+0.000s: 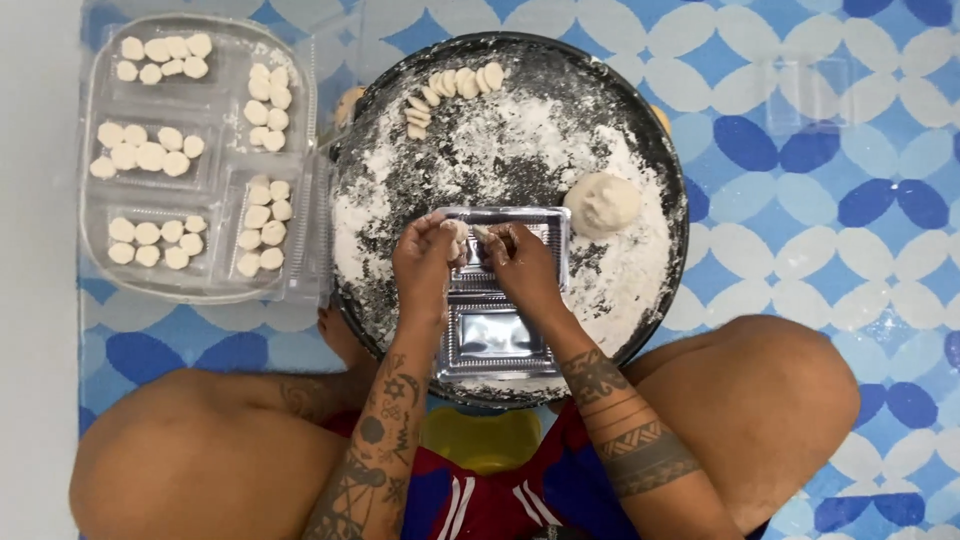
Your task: The person places small white round mochi-like items into a plastic container by hand, dusting them with white powder from a large tray.
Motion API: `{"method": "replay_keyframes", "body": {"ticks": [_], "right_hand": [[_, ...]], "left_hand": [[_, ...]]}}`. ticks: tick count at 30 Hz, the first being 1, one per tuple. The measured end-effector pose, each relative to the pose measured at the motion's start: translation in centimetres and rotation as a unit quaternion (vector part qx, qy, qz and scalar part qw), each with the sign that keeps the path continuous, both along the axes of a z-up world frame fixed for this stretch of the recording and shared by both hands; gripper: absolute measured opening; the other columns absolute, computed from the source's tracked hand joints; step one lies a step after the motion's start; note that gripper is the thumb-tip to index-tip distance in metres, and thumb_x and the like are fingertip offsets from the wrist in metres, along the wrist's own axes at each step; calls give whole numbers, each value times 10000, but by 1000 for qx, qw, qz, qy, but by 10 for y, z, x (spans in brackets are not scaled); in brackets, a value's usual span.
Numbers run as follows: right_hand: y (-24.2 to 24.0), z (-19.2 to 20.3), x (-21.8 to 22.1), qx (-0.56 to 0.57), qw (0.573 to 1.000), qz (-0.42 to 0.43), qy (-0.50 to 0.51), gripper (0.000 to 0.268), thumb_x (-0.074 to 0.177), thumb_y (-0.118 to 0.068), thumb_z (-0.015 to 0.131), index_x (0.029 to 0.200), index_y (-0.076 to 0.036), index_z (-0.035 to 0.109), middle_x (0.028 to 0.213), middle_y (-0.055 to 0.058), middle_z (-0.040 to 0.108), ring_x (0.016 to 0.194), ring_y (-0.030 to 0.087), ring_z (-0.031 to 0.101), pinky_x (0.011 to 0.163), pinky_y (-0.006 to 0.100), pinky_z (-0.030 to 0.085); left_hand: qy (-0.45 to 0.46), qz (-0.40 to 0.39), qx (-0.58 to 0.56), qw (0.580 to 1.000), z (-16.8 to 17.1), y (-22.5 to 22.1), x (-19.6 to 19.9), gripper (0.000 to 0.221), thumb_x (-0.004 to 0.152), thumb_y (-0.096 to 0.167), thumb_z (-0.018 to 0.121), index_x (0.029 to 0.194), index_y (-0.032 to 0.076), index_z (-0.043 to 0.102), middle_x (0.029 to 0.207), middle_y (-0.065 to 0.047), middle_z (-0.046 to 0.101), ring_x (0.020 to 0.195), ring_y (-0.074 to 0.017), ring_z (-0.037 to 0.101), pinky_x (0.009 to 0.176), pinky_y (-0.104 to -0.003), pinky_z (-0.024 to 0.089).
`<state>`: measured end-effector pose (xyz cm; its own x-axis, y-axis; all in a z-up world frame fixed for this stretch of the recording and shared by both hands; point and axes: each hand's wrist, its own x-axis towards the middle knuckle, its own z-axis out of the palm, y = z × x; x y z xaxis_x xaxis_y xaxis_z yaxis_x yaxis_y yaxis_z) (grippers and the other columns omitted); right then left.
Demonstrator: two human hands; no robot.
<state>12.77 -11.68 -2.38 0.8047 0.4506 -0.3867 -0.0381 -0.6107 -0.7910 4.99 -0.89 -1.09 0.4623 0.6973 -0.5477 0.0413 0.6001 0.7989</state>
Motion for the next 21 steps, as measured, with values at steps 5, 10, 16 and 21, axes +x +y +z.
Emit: {"method": "replay_keyframes", "body": {"ticks": [5, 10, 16, 21], "right_hand": [[16, 6, -6, 10, 1000, 6, 15, 202, 955, -204, 622, 1053, -54, 716, 800, 133, 751, 771, 272, 759, 734, 403, 560], [20, -4, -5, 13, 1000, 15, 14, 184, 950, -210, 602, 1049, -60, 645, 753, 124, 743, 744, 289, 755, 751, 412, 537], [19, 1, -9, 31, 998, -22, 48, 168, 932, -156, 639, 1064, -52, 627, 809, 134, 747, 697, 216, 748, 685, 348, 551], [13, 21, -11, 104, 992, -28, 67, 237, 966, -143, 623, 1143, 4, 678, 833, 146, 701, 726, 203, 670, 676, 346, 530]], "left_hand": [[-25, 38, -75, 996, 19, 5, 1, 100, 917, 120, 615, 984, 45, 623, 762, -93, 631, 611, -130, 608, 496, -213, 457], [-20, 45, -87, 995, 21, 9, 0, 169, 940, 151, 560, 784, 90, 581, 673, -54, 561, 570, -119, 551, 487, -210, 377], [-4, 35, -62, 997, 17, 8, -9, 139, 965, 225, 651, 920, 107, 593, 751, -26, 577, 600, -109, 552, 525, -231, 397], [-30, -36, -13, 999, -26, 8, -11, 209, 978, 178, 726, 1009, 16, 598, 831, -105, 633, 672, -159, 639, 577, -239, 476]]}}
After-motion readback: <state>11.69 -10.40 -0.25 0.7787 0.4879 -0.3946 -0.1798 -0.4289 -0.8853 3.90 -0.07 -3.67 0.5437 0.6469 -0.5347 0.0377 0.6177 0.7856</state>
